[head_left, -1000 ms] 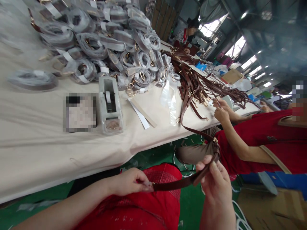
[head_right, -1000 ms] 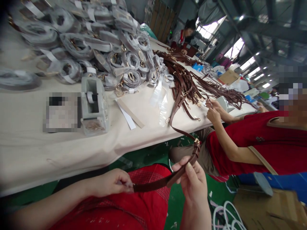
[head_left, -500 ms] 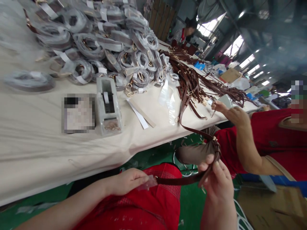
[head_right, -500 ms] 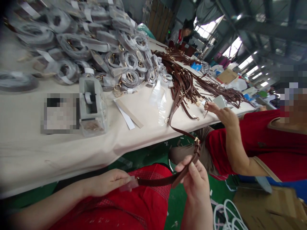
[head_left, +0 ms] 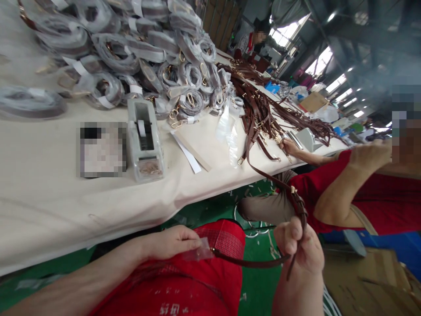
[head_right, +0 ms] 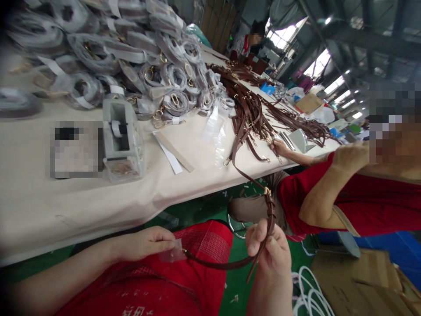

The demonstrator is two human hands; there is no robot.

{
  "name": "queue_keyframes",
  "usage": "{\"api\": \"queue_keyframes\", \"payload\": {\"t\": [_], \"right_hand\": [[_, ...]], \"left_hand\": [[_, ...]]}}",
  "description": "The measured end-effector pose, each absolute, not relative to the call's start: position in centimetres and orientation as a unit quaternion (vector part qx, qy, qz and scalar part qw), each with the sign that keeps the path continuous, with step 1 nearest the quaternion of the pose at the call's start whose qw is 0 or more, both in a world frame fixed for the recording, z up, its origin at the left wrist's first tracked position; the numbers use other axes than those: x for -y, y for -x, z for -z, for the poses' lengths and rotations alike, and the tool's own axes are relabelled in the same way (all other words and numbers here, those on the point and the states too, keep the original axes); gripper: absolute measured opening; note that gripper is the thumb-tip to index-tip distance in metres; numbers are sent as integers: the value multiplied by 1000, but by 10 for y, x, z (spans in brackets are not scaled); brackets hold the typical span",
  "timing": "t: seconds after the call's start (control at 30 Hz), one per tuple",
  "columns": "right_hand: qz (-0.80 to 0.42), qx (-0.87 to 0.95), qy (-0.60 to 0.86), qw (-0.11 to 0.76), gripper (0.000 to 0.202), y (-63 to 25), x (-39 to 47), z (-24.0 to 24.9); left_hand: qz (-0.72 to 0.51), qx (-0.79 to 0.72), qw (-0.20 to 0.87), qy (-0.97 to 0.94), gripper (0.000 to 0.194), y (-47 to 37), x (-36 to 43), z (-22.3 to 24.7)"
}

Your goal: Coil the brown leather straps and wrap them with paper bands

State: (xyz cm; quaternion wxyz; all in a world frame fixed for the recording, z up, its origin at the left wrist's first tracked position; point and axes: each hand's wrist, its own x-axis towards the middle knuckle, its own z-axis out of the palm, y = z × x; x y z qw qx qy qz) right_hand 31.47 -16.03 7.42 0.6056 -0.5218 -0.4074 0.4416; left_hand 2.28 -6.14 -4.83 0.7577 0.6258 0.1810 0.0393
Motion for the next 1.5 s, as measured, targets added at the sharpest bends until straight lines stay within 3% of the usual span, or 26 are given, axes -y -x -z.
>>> {"api": "queue_keyframes", "payload": {"t": [0.53,0.8,1.3,1.5], "right_hand": [[-475,389,509,603,31,-306,148,-72],[-451,398,520,607,34,-315,155,-70],[-456,398,528,596,36,-301,146,-70],[-429,397,585,562,24,-294,141,-61]], "left_hand": [[-101,-168,715,-672,54,-30,64,33],[-65,-210,725,-653,64,-24,61,48],[-51,-163,780,-602,58,-29,68,37],[-68,-158,757,-630,55,-26,63,38]]}}
